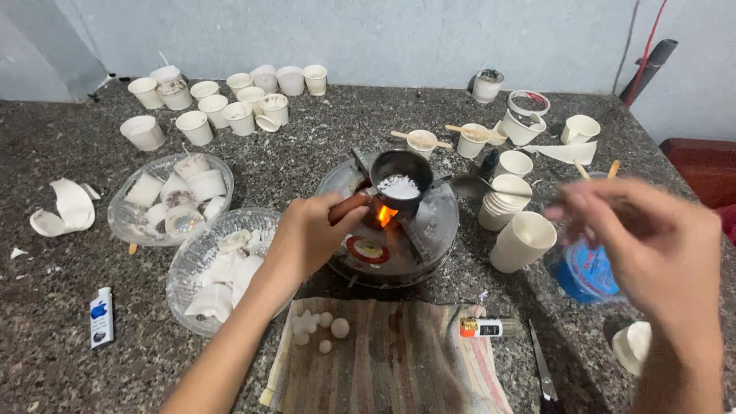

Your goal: The person lights a portable gas stove and melts white wax in a small metal pot while stirring it with a spoon.

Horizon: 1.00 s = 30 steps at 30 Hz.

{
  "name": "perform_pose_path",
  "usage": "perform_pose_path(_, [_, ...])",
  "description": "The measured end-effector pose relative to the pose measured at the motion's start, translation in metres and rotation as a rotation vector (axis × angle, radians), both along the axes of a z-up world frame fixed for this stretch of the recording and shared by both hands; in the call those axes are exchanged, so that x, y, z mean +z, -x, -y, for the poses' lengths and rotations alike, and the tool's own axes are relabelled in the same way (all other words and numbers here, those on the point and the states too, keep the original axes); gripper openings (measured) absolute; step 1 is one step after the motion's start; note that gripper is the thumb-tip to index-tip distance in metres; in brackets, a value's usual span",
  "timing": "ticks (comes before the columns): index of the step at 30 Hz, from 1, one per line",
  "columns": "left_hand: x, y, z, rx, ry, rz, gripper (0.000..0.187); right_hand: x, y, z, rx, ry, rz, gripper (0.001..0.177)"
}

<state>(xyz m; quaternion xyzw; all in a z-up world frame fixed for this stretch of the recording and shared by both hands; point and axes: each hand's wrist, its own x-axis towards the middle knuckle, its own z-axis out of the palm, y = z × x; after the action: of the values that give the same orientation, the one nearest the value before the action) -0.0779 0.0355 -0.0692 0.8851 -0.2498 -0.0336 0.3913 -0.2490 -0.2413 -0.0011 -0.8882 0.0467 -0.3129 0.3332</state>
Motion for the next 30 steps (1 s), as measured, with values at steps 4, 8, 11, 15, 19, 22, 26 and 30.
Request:
perform_pose_path(4, [-0.021, -0.016, 0.006, -0.040, -0.019, 0.069, 0.027, 0.030, -0.042, -0.027, 0.101, -0.459, 0.072, 0.011])
perform_pose_path(8, [-0.033, -0.013, 0.004, -0.006, -0.026, 0.088, 0.021, 0.026, -0.079, -0.036, 0.147, -0.596, -0.012, 0.008])
perform_pose_path(11, [-0.033, -0.014, 0.001, 0.053, -0.015, 0.152, 0.034, 0.010, -0.100, -0.041, 0.181, -0.591, 0.001, 0.007])
perform_pose_path(15, [-0.035, -0.019, 0.003, 0.049, -0.021, 0.216, 0.039, -0.011, -0.115, -0.037, 0.198, -0.115, -0.089, 0.024])
perform_pose_path(19, [-0.029, -0.018, 0.007, 0.059, -0.053, 0.200, 0.038, -0.006, -0.117, -0.047, 0.231, 0.113, -0.162, 0.032])
perform_pose_path(22, [-0.030, -0.018, 0.007, 0.066, -0.045, 0.215, 0.038, -0.002, -0.126, -0.051, 0.256, 0.147, -0.202, 0.033])
perform_pose_path(26, [-0.043, -0.023, 0.008, 0.064, -0.102, 0.211, 0.050, -0.012, -0.132, -0.062, 0.239, 0.049, -0.144, 0.034])
perform_pose_path(30, [-0.048, -0.024, 0.006, 0.054, -0.163, 0.214, 0.052, -0.018, -0.124, -0.065, 0.115, 0.061, -0.132, 0.037])
